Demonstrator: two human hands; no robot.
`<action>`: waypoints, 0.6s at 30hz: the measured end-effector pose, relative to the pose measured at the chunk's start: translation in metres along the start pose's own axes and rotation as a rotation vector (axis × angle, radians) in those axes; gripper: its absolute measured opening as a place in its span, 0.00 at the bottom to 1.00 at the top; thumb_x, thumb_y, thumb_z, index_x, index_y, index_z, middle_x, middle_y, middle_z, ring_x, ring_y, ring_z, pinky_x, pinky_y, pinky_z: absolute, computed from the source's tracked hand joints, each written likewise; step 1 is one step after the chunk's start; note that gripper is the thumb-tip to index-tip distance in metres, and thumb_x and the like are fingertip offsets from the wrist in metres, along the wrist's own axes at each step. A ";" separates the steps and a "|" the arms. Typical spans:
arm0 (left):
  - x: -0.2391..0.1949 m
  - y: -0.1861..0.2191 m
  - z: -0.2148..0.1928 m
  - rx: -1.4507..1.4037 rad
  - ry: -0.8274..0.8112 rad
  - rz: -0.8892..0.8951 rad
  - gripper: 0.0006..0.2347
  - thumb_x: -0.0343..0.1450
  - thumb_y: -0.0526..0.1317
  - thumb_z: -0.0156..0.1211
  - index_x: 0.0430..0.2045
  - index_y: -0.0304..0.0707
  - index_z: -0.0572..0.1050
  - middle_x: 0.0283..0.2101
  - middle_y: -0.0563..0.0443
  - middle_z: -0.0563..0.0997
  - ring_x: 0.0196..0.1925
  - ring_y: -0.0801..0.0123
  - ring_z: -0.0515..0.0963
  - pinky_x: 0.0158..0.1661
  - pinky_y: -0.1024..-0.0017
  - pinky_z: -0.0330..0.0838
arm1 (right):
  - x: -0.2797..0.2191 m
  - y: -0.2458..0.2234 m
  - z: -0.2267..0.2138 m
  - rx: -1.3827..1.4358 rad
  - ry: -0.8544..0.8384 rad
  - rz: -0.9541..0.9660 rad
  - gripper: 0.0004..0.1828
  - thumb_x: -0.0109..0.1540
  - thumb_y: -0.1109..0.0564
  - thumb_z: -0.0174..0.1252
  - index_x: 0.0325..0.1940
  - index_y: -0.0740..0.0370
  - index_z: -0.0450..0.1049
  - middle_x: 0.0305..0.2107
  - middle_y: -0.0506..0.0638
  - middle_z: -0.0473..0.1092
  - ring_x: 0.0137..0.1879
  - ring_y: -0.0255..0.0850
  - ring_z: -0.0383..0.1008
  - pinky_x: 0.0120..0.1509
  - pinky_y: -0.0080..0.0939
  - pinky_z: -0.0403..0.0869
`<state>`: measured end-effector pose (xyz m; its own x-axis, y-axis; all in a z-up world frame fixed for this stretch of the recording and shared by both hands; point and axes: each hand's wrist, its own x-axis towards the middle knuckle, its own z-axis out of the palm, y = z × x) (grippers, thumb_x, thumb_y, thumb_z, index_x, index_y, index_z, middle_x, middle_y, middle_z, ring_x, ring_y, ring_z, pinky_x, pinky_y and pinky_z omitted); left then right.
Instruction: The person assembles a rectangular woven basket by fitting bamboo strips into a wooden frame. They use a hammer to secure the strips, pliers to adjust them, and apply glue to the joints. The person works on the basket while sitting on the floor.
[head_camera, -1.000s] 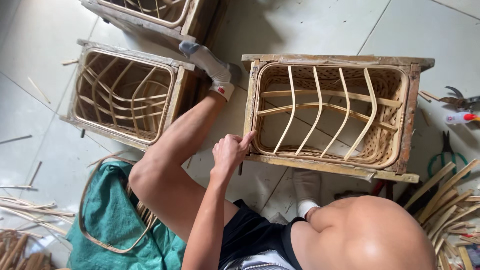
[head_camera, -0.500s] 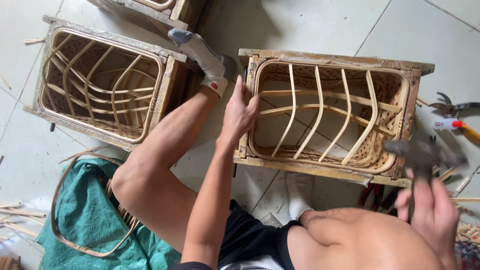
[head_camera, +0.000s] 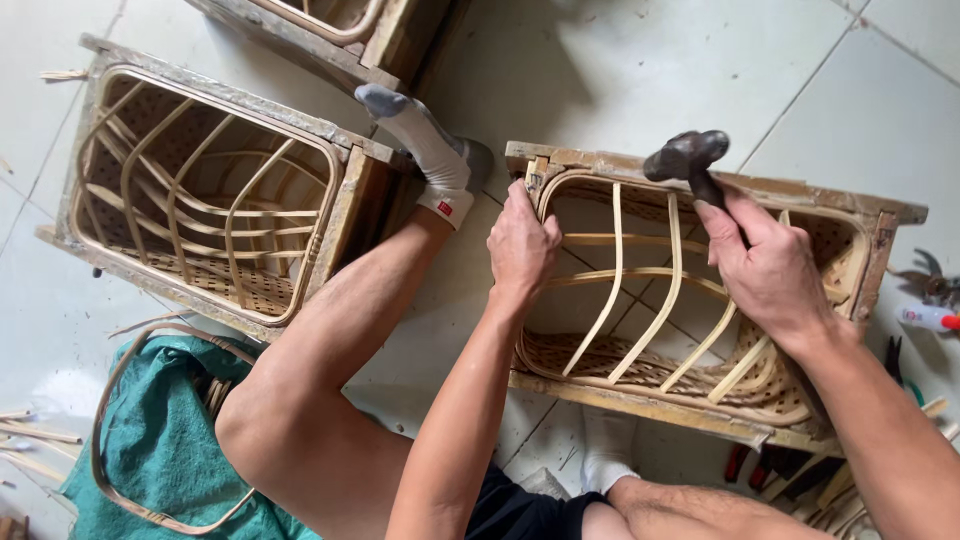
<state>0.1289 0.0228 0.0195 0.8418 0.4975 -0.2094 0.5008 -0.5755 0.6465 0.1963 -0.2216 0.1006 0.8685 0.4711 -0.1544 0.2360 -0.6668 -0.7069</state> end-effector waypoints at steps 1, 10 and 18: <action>-0.003 -0.001 0.002 -0.009 0.004 0.010 0.22 0.67 0.38 0.63 0.53 0.30 0.63 0.48 0.30 0.79 0.48 0.38 0.80 0.47 0.48 0.73 | -0.004 0.003 0.001 0.014 0.020 -0.025 0.21 0.74 0.49 0.44 0.63 0.64 0.71 0.20 0.50 0.71 0.19 0.36 0.70 0.23 0.37 0.70; -0.005 -0.007 0.009 -0.013 0.005 0.029 0.23 0.68 0.37 0.62 0.56 0.30 0.62 0.48 0.31 0.78 0.50 0.40 0.78 0.50 0.48 0.72 | -0.008 0.013 0.006 -0.004 -0.039 0.017 0.19 0.73 0.51 0.44 0.57 0.67 0.73 0.21 0.51 0.72 0.14 0.37 0.67 0.18 0.39 0.66; -0.007 -0.013 0.012 -0.002 0.027 0.044 0.24 0.67 0.37 0.62 0.57 0.29 0.62 0.48 0.30 0.78 0.50 0.39 0.78 0.50 0.49 0.73 | -0.015 0.000 0.002 -0.026 0.082 0.008 0.21 0.74 0.52 0.50 0.68 0.64 0.71 0.21 0.50 0.71 0.25 0.36 0.72 0.28 0.39 0.72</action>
<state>0.1186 0.0190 0.0040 0.8576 0.4885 -0.1609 0.4626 -0.5962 0.6561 0.1830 -0.2278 0.1014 0.9030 0.4174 -0.1020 0.2392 -0.6856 -0.6875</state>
